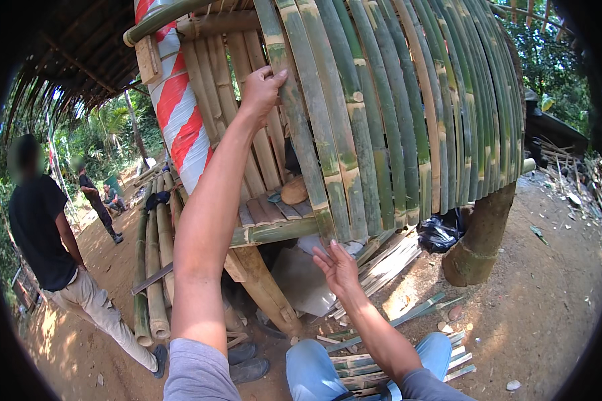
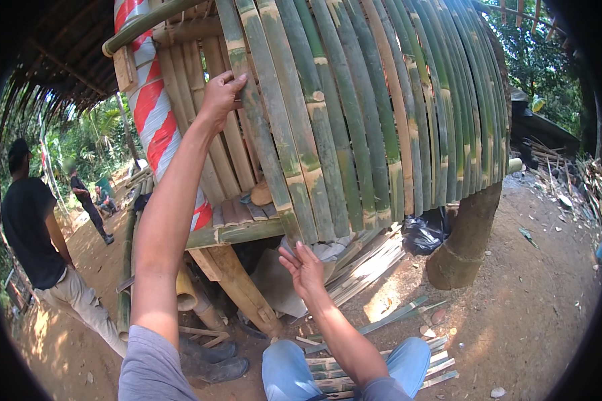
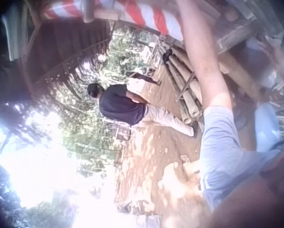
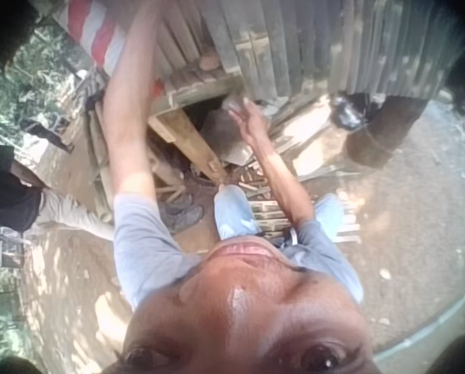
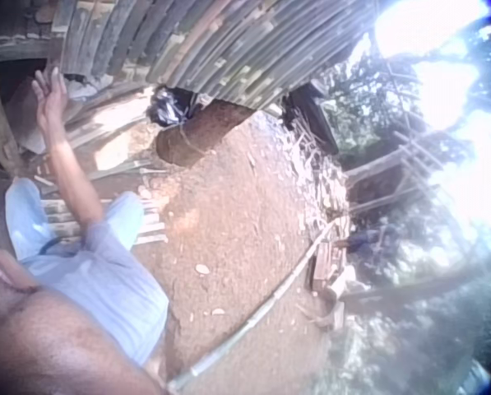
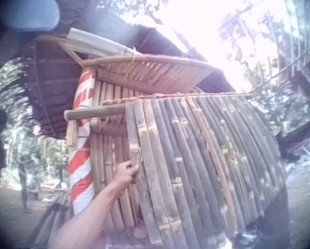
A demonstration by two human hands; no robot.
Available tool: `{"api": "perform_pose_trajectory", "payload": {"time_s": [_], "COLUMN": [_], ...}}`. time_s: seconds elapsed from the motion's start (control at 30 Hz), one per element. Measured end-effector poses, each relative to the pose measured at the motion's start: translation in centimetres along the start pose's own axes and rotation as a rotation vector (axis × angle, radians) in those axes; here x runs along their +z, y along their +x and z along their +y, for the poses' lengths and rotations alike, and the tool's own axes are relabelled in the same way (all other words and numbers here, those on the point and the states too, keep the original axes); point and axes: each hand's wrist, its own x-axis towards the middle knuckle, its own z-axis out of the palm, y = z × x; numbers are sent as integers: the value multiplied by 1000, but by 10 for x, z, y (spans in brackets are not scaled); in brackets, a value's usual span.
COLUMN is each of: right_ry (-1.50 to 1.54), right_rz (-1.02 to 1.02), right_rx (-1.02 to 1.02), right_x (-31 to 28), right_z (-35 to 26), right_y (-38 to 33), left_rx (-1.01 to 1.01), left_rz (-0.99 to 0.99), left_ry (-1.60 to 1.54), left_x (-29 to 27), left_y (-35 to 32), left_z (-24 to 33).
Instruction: The person sits on the ground and assembles a bamboo structure by inserting split bamboo strips into a vertical frame. They use a wooden mallet to tap the strips into place and adjust their alignment with their hands. The person occasionally picks up new strips from a pile on the ground and continues the assembly process.
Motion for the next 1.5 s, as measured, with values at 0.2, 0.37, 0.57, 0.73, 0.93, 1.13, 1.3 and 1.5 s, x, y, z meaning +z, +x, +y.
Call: {"api": "perform_pose_trajectory", "payload": {"time_s": [0.2,0.37,0.57,0.73,0.93,1.13,1.3,1.5], "right_ry": [14,16,12,1,-29,-27,-19,-9], "right_rz": [-10,4,-5,-16,-20,-39,-34,-36], "right_rx": [-2,-4,3,-4,-5,0,-1,6], "right_x": [-1,2,3,-1,1,2,-5,-3], "right_z": [3,2,3,6,6,11,5,8], "right_y": [2,0,1,3,3,4,7,7], "left_rx": [-4,-3,27,-5,4,19,21,39], "left_rz": [11,31,28,16,10,-35,-4,-28], "left_ry": [43,58,58,124,158,156,94,79], "left_x": [-2,0,-2,-1,-4,-27,-5,-11], "left_y": [2,1,2,1,8,34,21,24], "left_z": [1,3,0,0,-5,-27,-18,-18]}}
